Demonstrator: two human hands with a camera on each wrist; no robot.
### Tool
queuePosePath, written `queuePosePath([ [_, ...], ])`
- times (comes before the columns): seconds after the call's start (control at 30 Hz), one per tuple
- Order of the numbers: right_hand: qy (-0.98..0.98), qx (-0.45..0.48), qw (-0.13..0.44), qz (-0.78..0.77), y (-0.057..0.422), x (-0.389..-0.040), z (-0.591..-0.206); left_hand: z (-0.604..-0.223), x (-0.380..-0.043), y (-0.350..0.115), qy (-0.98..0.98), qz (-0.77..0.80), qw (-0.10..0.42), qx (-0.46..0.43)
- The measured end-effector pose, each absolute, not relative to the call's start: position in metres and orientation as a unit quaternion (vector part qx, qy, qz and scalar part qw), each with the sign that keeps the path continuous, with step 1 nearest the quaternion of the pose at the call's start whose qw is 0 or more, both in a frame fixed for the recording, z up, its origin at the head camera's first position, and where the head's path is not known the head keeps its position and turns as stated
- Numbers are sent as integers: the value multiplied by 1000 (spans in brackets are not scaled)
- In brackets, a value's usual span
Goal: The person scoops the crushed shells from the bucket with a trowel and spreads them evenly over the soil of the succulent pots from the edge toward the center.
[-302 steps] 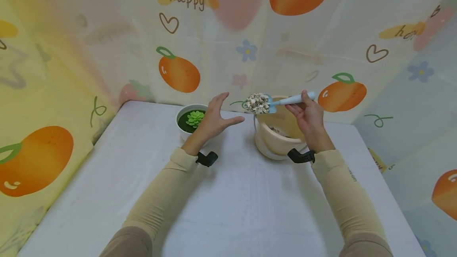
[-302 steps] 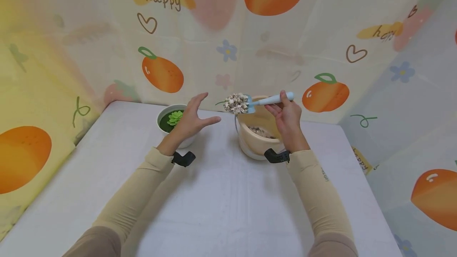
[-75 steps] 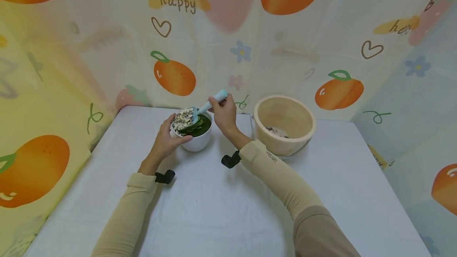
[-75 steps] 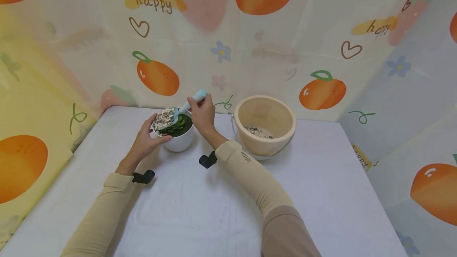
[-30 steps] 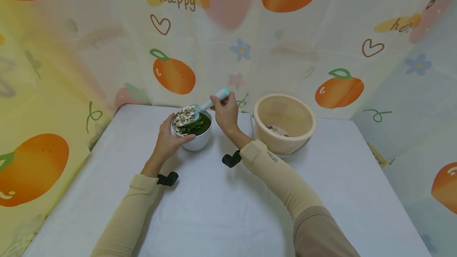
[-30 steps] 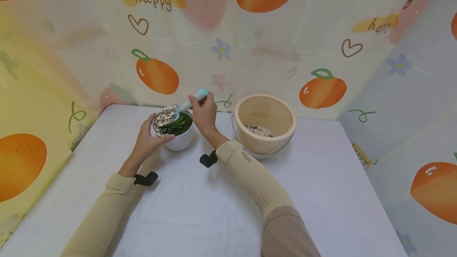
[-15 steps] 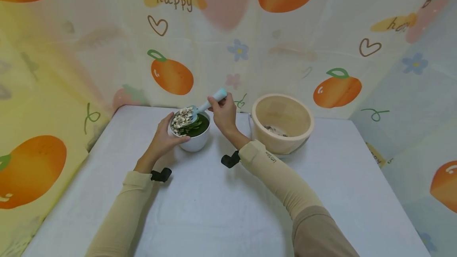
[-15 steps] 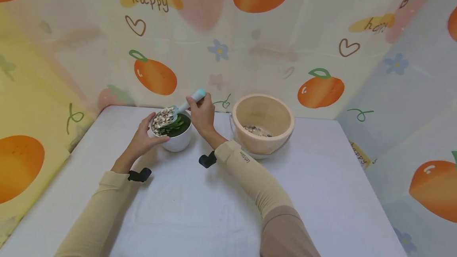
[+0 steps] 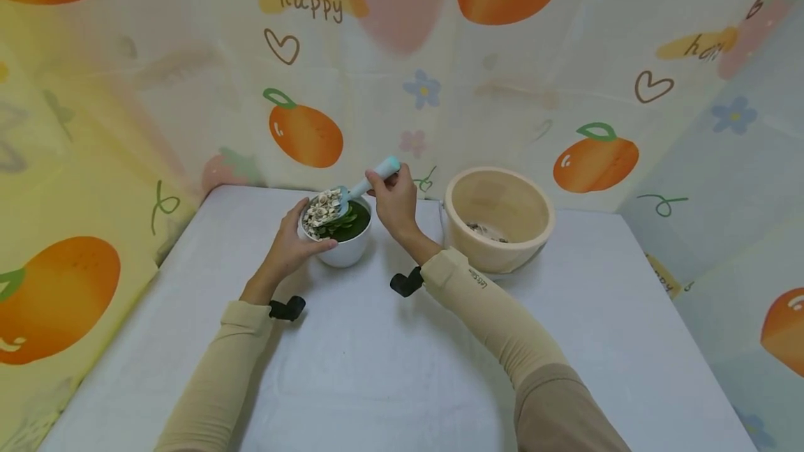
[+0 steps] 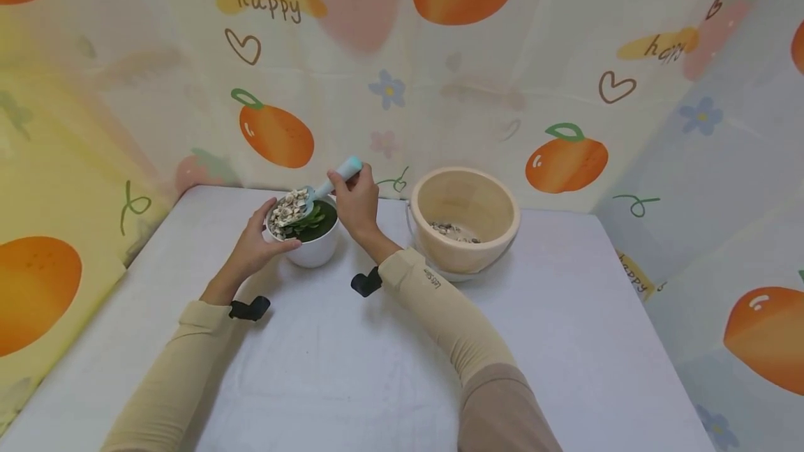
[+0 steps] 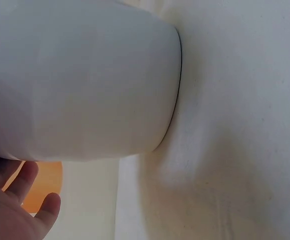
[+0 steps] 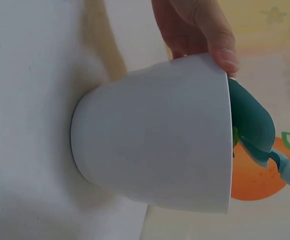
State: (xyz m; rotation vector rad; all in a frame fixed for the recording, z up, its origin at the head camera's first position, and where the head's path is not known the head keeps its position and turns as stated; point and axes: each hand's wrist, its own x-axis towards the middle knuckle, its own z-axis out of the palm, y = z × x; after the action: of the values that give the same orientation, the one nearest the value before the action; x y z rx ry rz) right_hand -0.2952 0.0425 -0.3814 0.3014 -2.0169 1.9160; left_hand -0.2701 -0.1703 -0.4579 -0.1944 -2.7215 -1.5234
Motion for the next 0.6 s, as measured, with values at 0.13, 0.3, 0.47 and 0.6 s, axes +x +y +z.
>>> queuePosePath([
  [0.13,-712,108,170,672,44,-294,-382,-458,-269,-169,-871,-488,6,-61],
  [0.3,-708,112,166,678,47,-294,-379,-458,-269,-168,-871,-488,6,-59],
  [0.47,-711,116,151,677,49,-295,-377,-458,-269,-168,-873,-485,-1,-51],
  [0.6,-706,122,154,681,51,-296,-376,-458,-270,-169,-873,-484,-1,-51],
])
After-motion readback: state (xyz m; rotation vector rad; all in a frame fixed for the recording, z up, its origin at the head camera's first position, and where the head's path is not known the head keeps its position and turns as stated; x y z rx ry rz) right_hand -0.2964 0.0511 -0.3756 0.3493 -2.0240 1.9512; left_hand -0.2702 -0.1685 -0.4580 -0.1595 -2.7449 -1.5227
